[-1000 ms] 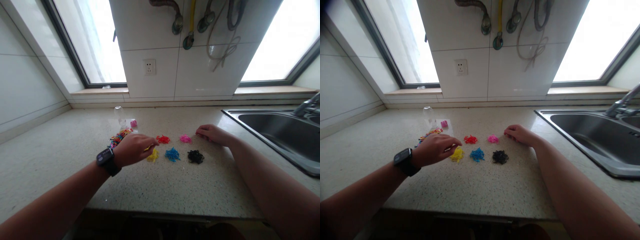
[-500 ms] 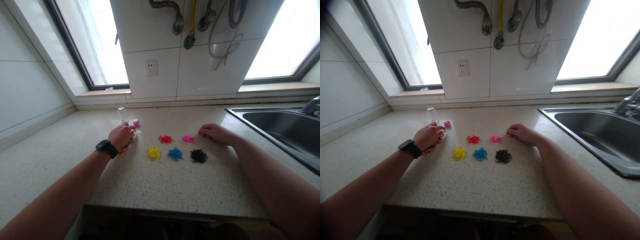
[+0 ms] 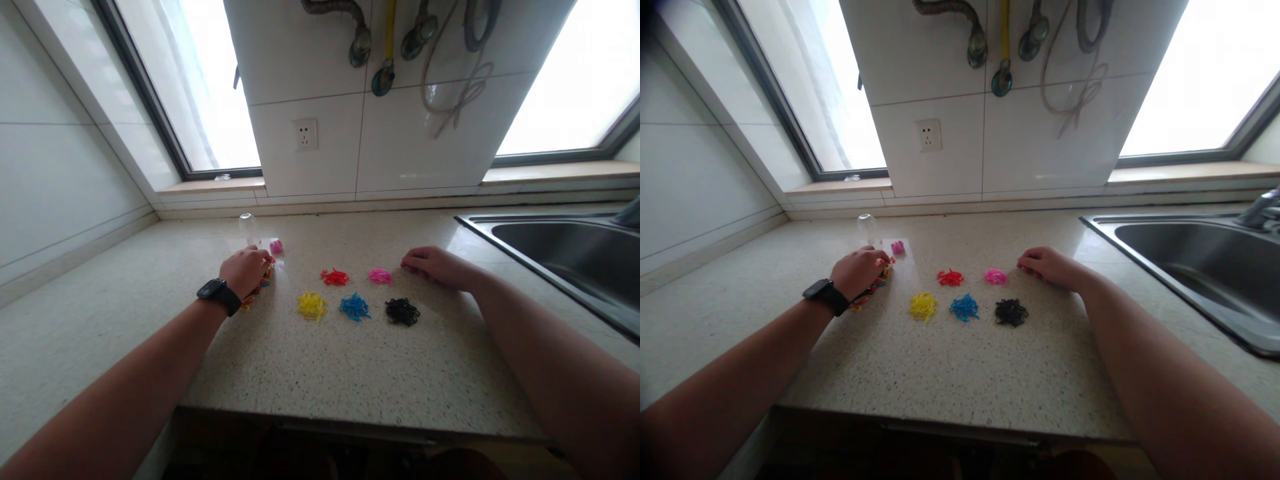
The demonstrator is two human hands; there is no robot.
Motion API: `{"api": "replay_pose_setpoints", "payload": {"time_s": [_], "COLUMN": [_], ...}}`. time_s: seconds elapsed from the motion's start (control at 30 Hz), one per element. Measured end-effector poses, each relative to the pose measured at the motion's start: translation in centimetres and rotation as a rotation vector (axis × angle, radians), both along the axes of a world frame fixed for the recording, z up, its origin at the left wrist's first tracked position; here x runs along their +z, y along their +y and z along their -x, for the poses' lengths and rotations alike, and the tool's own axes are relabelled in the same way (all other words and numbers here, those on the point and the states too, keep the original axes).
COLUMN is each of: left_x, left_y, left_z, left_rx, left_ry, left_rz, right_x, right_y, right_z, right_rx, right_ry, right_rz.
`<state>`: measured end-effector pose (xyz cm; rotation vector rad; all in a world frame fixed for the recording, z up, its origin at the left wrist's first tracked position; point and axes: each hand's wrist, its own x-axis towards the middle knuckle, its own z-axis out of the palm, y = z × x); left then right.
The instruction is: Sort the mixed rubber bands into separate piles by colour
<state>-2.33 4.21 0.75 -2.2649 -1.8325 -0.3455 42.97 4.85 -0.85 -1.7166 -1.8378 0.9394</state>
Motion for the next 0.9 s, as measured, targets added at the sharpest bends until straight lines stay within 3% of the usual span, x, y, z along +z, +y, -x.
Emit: {"api": "replay_pose_setpoints", "payload": {"time_s": [0.6,0.9], "left_x": [-0.8,-0.9], "left_y": [1.2,1.5], "left_z": [0.4,0.4], "left_rx": [-0.109,-0.088], "left_ry": [-0.178,-0.302], "left_rz": [-0.062,-0.018], "right_x": [0.3,0.4], "right_y": [-0.2,-0.2], "right_z": [0.3,0.4], "right_rx": [-0.022,-0.023], "right_ry": [-0.005,-0.009], "right_rz": [0.006,-0.001]}}
